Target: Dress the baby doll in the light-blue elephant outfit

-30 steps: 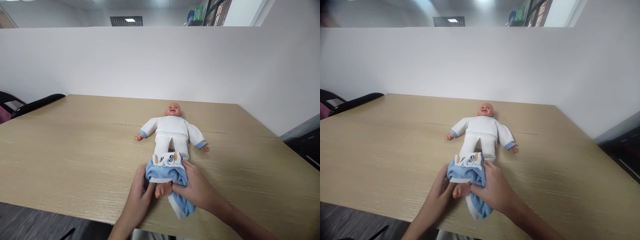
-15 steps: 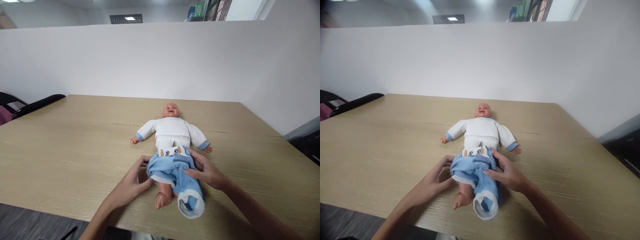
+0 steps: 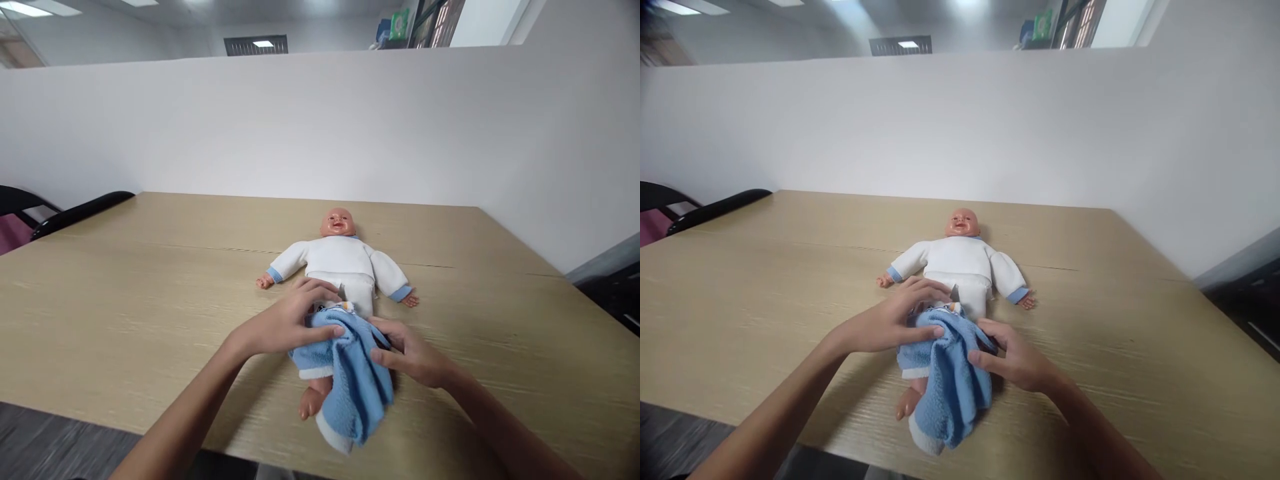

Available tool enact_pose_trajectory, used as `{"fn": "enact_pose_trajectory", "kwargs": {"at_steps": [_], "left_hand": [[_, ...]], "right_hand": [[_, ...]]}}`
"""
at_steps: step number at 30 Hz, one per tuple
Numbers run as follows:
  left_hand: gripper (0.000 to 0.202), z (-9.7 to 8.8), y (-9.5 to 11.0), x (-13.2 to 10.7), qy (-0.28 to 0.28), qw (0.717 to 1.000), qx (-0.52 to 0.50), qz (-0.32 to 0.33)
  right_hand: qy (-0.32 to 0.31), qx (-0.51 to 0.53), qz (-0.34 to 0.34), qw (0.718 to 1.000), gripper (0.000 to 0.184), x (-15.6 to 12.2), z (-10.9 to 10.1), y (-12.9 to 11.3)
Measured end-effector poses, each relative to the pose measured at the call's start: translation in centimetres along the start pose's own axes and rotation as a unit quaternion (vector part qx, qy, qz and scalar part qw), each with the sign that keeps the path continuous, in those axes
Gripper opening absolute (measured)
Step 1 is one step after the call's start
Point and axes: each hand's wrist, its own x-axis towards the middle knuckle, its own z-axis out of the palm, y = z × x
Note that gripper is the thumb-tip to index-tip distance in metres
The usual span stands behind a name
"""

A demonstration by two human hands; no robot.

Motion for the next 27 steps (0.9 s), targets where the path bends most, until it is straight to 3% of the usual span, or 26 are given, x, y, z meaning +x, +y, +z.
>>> {"fn": "enact_pose_trajectory", "kwargs": {"at_steps": [2, 6, 8, 11, 14, 18, 20, 22, 24, 27], "left_hand": [[0.038, -0.5, 0.3, 1.6, -0.036, 0.998, 0.043, 0.034], [0.039, -1.3, 0.7, 4.2, -0.092, 0.994, 0.053, 0.031], [0.04, -1.5, 0.6, 5.4, -0.157, 0.987, 0.032, 0.024], [0.034, -1.3, 0.1, 7.1, -0.251, 0.966, -0.042, 0.032], [0.032, -0.6, -0.6, 8.1, -0.254, 0.96, -0.111, 0.039], [0.038, 0.1, -1.1, 8.4, -0.24, 0.956, -0.167, 0.035], [0.036, 0.3, -1.0, 8.4, -0.274, 0.947, -0.165, 0.016], [0.028, 0.4, -0.9, 8.6, -0.346, 0.927, -0.141, -0.005], [0.026, 0.5, -0.8, 8.8, -0.41, 0.903, -0.131, -0.009], [0.024, 0.7, -0.8, 8.9, -0.422, 0.89, -0.172, 0.007]], "right_hand": [[0.031, 0.022, 0.009, 0.999, 0.041, -0.3, 0.2, 0.3], [0.194, 0.13, 0.025, 0.972, 0.052, -0.2, 0.7, 1.9], [0.233, 0.163, 0.033, 0.958, 0.053, 0.1, 0.9, 2.4], [0.215, 0.168, 0.04, 0.961, 0.048, 0.3, 0.7, 2.2], [0.177, 0.143, 0.035, 0.973, 0.045, 0.0, 0.0, 1.2], [0.03, 0.095, 0.069, 0.993, 0.052, -1.0, -1.5, -0.4], [-0.029, 0.086, 0.088, 0.992, 0.052, -1.5, -2.1, -0.7], [-0.004, 0.109, 0.09, 0.99, 0.053, -1.7, -2.4, -0.7], [0.076, 0.155, 0.087, 0.981, 0.054, -1.8, -2.4, -0.4], [0.13, 0.195, 0.1, 0.967, 0.055, -1.8, -2.1, -0.1]]}}
